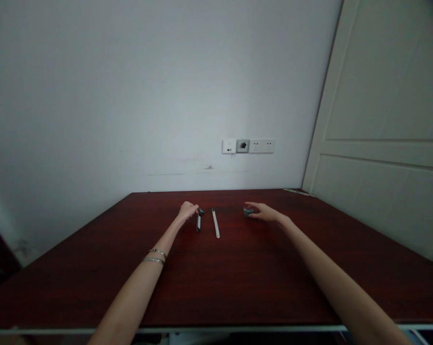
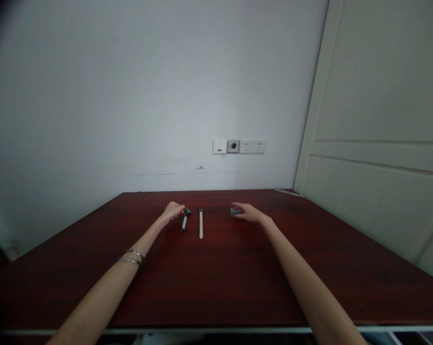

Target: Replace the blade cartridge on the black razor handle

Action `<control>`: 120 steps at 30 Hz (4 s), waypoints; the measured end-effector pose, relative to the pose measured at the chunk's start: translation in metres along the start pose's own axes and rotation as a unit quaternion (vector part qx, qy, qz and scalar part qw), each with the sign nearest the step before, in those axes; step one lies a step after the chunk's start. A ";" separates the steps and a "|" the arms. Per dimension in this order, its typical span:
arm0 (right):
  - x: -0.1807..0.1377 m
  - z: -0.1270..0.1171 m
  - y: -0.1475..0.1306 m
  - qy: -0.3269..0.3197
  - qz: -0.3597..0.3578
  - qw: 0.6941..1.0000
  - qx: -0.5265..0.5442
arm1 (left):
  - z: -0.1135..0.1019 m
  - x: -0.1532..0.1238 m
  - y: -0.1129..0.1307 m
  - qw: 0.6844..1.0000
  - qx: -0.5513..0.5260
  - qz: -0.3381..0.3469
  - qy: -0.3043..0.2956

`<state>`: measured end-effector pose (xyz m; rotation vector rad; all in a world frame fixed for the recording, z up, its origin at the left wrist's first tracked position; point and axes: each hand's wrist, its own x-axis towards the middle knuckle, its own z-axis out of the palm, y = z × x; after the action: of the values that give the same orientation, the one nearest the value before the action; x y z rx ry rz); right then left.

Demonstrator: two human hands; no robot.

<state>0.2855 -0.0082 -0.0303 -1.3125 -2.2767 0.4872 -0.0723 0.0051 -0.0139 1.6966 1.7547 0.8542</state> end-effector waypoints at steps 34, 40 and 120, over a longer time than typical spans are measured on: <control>0.001 0.039 0.002 0.118 0.161 0.958 -0.205 | 0.002 -0.001 -0.042 0.950 0.290 0.011 0.112; 0.002 0.041 0.001 0.089 0.189 0.953 -0.221 | 0.006 0.007 -0.054 0.931 0.358 0.014 0.068; 0.027 0.094 -0.156 0.120 0.068 0.826 0.546 | 0.021 -0.047 0.050 0.964 -0.019 0.263 0.036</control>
<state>0.1107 -0.0664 -0.0220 -0.8214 -1.2526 1.3252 -0.0212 -0.0402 0.0087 2.1678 1.3272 1.1749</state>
